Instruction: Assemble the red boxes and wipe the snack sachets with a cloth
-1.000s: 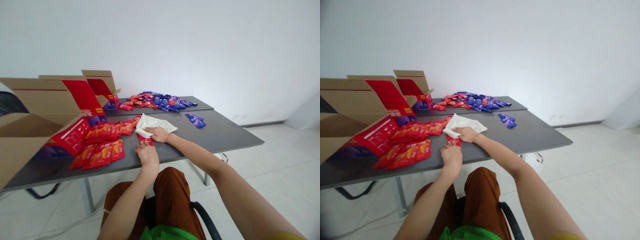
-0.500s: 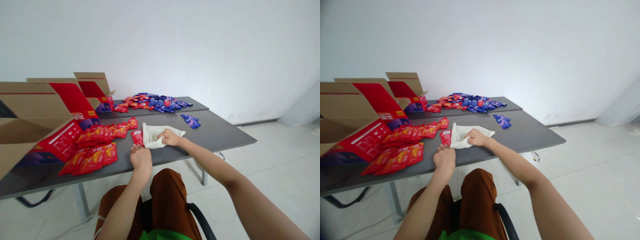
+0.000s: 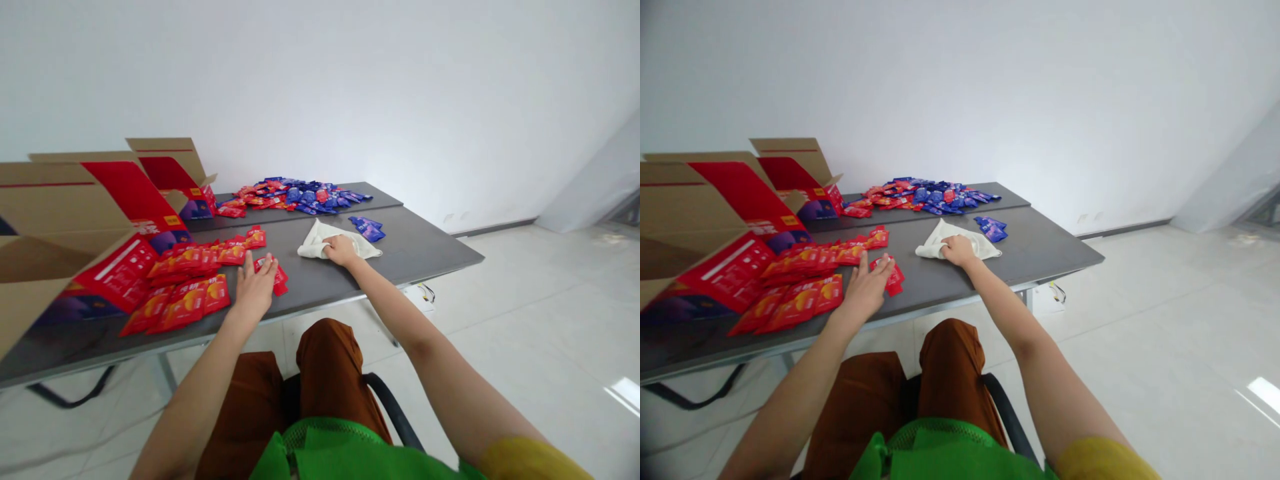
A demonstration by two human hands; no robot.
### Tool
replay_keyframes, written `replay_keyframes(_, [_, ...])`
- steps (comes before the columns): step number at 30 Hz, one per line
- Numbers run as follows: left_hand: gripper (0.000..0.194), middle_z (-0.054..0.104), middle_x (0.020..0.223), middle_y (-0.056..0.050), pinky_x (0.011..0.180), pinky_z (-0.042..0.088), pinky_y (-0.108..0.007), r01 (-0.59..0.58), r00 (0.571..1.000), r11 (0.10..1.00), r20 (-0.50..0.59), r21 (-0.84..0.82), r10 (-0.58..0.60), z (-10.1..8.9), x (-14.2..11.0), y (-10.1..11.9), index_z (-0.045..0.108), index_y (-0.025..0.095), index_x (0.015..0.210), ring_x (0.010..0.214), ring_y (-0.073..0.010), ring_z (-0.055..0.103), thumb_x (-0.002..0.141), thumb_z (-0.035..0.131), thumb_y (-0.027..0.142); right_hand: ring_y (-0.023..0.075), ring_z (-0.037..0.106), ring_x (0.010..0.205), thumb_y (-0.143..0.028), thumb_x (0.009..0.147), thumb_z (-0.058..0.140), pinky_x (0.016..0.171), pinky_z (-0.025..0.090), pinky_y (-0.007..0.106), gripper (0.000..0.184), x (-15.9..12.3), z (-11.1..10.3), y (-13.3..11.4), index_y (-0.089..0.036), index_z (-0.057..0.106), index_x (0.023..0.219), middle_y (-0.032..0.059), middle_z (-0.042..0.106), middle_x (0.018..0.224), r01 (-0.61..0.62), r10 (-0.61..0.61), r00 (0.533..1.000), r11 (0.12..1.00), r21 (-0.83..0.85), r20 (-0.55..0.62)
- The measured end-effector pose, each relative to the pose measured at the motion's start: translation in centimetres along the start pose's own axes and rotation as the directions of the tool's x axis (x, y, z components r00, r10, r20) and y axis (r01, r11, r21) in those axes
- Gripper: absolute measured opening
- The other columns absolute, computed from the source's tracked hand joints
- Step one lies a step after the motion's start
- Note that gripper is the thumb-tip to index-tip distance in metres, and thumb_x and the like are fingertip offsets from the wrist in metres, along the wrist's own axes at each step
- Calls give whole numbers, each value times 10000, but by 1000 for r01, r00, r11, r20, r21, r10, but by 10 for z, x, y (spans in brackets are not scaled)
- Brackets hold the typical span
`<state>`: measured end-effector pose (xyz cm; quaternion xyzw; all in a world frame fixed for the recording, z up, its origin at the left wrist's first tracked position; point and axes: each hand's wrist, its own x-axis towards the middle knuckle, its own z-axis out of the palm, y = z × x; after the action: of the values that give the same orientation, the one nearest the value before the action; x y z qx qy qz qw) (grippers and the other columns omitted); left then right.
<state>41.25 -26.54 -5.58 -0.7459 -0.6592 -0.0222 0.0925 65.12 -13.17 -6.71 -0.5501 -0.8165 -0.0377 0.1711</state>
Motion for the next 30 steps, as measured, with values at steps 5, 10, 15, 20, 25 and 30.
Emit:
replay_keyframes(5, [796,226,1601,-38,1100,285,-591,-85,982,996,171,10,82,5,24,-14,324,254,1508,1474,-299,154,772,405,-36,222,647,886,-245,852,409,705,383,270,330,2,1,0,-200,733,895,83,737,909,16,-16,1000,1000,-1,-17])
replay_keyframes(10, [495,582,1355,-131,1027,357,-517,-11,999,996,-41,93,15,5,7,1,602,139,1291,1190,-324,517,894,323,44,220,641,900,-246,855,403,721,386,267,342,4,4,3,-210,731,948,77,735,938,32,-32,999,999,-18,0])
replay_keyframes(15, [364,695,1018,-170,859,438,-416,124,981,991,-152,40,-117,5,-15,9,684,115,1012,1049,-312,549,898,341,76,225,639,904,-252,859,406,723,386,269,340,7,4,4,-205,727,957,81,733,942,50,-49,999,998,-35,13])
replay_keyframes(20, [387,683,945,-169,703,476,-367,347,900,929,-233,-126,-368,-2,-24,6,637,137,1030,968,-307,604,968,343,381,224,641,890,-241,851,414,704,380,271,319,8,5,5,-208,722,926,74,734,917,57,-57,998,998,-28,4])
replay_keyframes(25, [512,677,853,-209,693,495,-440,679,685,707,-178,-198,-707,-11,-14,-11,569,52,1110,802,-338,656,965,274,444,230,639,905,-248,862,419,708,379,276,323,6,3,4,-203,724,958,79,733,946,37,-37,999,999,-13,8])
replay_keyframes(30, [520,575,1178,-300,817,487,-510,658,674,713,-231,-245,-702,-13,-13,-21,473,8,1239,1145,-415,515,914,410,409,230,635,889,-246,865,411,706,380,277,327,6,1,3,-203,728,935,78,730,925,33,-33,999,999,-3,33])
